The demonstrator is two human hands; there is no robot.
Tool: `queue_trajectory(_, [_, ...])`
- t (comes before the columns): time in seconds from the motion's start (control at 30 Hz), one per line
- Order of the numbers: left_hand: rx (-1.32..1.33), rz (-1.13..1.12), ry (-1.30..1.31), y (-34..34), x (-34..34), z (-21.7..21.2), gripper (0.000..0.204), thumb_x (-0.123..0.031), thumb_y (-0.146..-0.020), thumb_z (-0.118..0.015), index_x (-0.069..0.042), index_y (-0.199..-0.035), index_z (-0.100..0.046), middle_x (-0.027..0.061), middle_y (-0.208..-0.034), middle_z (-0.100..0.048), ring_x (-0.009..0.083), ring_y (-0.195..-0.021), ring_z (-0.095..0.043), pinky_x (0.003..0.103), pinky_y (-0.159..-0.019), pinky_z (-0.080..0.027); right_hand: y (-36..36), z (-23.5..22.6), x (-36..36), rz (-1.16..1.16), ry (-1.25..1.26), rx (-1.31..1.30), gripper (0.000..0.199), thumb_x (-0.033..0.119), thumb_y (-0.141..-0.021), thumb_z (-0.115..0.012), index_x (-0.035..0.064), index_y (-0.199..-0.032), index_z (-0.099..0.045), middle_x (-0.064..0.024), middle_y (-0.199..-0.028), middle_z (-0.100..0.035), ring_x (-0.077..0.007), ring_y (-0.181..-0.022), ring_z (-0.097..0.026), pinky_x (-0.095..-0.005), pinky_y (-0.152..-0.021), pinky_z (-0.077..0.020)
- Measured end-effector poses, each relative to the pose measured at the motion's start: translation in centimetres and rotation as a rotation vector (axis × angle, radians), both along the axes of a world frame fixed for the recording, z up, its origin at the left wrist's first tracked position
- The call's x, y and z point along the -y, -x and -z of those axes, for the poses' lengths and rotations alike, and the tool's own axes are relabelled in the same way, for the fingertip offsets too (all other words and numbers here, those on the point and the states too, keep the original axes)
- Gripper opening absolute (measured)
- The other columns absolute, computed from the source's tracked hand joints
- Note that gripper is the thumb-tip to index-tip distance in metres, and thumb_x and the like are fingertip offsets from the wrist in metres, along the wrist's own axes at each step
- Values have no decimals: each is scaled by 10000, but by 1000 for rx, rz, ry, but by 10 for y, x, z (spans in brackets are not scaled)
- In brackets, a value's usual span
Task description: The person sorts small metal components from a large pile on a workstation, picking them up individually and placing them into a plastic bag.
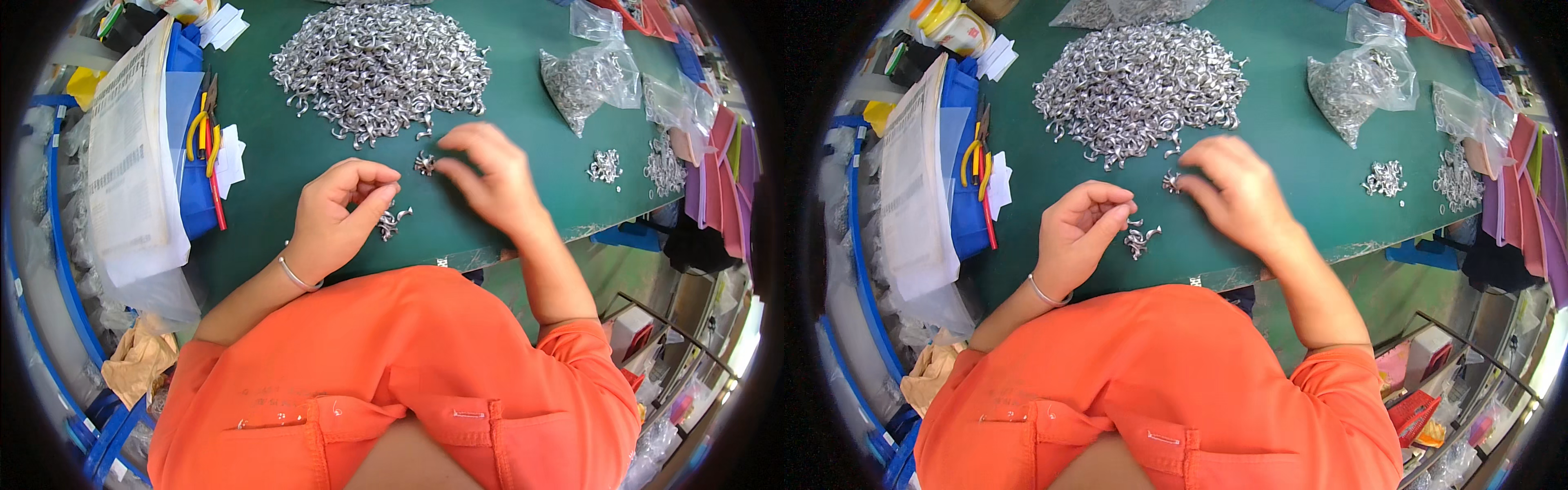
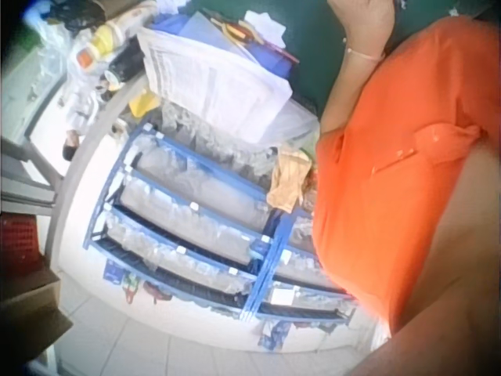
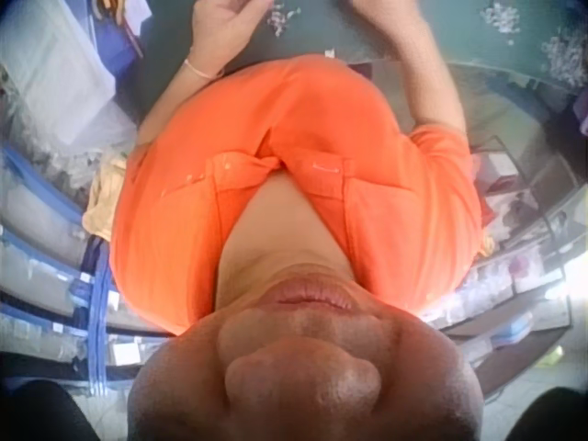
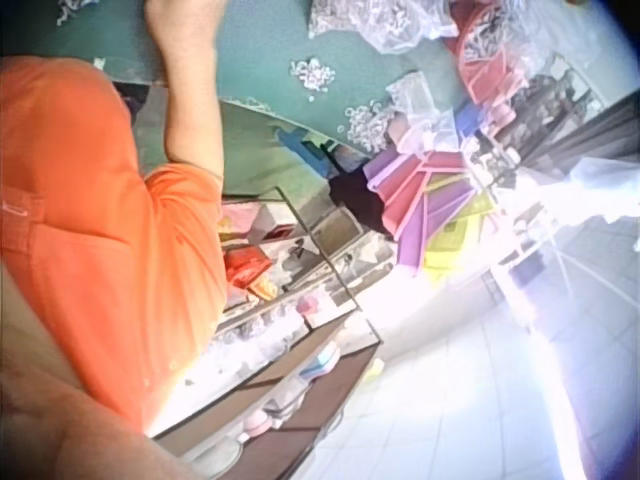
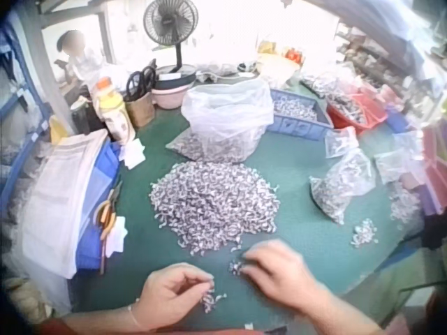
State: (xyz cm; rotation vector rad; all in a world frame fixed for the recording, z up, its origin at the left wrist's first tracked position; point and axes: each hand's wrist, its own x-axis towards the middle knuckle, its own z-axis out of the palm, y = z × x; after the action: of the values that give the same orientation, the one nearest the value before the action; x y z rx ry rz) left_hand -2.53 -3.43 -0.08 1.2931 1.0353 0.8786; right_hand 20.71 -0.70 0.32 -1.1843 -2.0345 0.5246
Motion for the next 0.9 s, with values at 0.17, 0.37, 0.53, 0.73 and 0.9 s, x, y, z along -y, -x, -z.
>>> queue_trajectory(0.17, [2, 25, 21, 1, -1, 1, 150, 29, -923, -582, 30, -1069, -615, 50, -986, -641, 80, -888, -613, 195, -752, -488, 13, 20, 12, 36, -14, 86, 181, 11, -737, -712, 44, -900, -639, -85, -899, -634, -286, -823, -599, -378, -709, -504])
queue_trajectory(0.37, [-2, 38, 51, -1, -1, 5, 154, 33, -922, -581, 34, -1073, -613, 47, -996, -640, 100, -938, -630, 211, -794, -505, 9, 16, 8, 139, -12, 48, 151, -29, -740, -675, 37, -868, -630, -89, -870, -634, -296, -819, -602, -382, -695, -501])
queue_trajectory(0.53, [-19, 39, 75, -1, -2, 4, 155, 32, -924, -578, 33, -1075, -613, 48, -1000, -644, 100, -935, -633, 215, -798, -507, 11, 13, 12, 76, 53, 27, 151, -50, -758, -660, 34, -880, -627, -106, -857, -631, -301, -816, -603, -376, -713, -504])
queue_trajectory(0.73, [-23, 42, 79, -1, -2, 6, 156, 26, -923, -585, 33, -1077, -613, 52, -1000, -648, 96, -927, -631, 211, -787, -505, -3, 9, 16, 225, 227, -113, 184, -55, -741, -688, 27, -891, -618, -104, -853, -633, -289, -790, -602, -353, -717, -502])
queue_trajectory(0.9, [1, 52, 130, -6, -2, 3, 166, 28, -918, -591, 34, -1083, -612, 56, -989, -653, 88, -899, -630, 204, -754, -506, 1, 21, 18, 95, 32, -16, 195, -77, -729, -698, 26, -859, -596, -97, -849, -627, -267, -724, -607, -330, -647, -497])
